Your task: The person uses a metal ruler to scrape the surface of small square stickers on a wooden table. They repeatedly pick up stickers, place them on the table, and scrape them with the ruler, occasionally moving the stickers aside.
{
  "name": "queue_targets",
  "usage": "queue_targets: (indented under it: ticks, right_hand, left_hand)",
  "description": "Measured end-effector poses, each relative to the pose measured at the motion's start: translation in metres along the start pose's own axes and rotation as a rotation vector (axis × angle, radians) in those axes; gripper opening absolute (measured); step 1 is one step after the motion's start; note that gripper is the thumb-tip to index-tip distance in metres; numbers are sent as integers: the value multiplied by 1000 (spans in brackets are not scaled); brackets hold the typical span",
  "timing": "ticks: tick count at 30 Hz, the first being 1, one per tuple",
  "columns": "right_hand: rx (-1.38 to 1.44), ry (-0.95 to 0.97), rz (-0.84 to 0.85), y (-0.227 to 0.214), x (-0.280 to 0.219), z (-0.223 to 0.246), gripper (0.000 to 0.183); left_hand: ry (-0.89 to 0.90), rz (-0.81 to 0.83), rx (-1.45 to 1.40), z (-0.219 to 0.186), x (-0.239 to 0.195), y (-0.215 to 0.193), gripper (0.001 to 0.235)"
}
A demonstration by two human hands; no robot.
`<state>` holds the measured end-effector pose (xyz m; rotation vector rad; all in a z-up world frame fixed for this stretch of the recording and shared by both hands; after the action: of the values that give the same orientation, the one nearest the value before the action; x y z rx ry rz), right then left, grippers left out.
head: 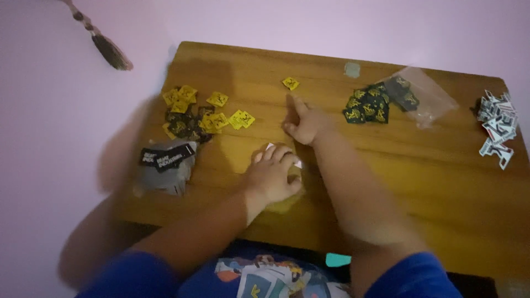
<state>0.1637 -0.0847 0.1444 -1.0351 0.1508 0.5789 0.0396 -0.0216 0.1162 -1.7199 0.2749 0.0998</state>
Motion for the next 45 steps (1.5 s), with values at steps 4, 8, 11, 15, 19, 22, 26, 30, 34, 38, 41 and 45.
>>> queue_targets:
  ticks: [4, 8, 11, 15, 19, 22, 26, 30, 34, 38, 41, 45]
  right_hand:
    - [-93, -51, 48, 21, -16, -40, 72]
    - [-309, -38, 7, 46, -78, -50, 61]
    - [-330, 59, -35, 55, -124, -51, 59]
    - [-287, 70, -7, 59, -155, -55, 64]
    - [-296, -31, -60, 65, -150, -72, 66]
    - [-257, -52, -79, 61, -149, -72, 65]
    - [-194, -75, -121, 63, -147, -79, 65]
    - [-174, -85, -159, 66, -143, -85, 64]
    - [-171, -75, -176, 70, -144, -84, 63]
    - [-243, -208, -307, 76, -150, -80, 52]
    - [-296, -618, -622, 96, -137, -82, 32]
    - [-417, -745, -603, 118, -140, -76, 18]
  left_hand:
    - [-2, -11, 67, 0, 3, 6, 46]
    - [-18, -14, 102, -2, 3, 9, 48]
    - [-24, -68, 136, -2, 3, 13, 43]
    - [-7, -238, 7, -2, -9, 4, 48]
    - [-129, -492, -160, 26, -1, 23, 52]
    - [-107, -904, -39, 28, -16, -8, 35]
    - [-537, -195, 123, 35, -24, -43, 61]
    - [-524, -93, 147, 66, -18, -32, 54]
    - [-381, -239, 239, 116, 29, 25, 46]
    - [-454, -306, 277, 109, 16, 17, 32]
    - [-464, -344, 318, 102, 7, 14, 23]
    - [-477, -350, 408, 80, -2, -1, 30]
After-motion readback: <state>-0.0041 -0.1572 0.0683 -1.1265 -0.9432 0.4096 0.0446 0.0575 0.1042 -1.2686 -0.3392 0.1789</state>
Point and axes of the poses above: each hand's wrist, its own x-axis towards the middle knuckle, its own y-axis out of the palm, z = x × y, the point moved 4 cm from there along x, towards the middle knuckle, and after that the axes turned 14 degrees about x, right-handed, at the moved point
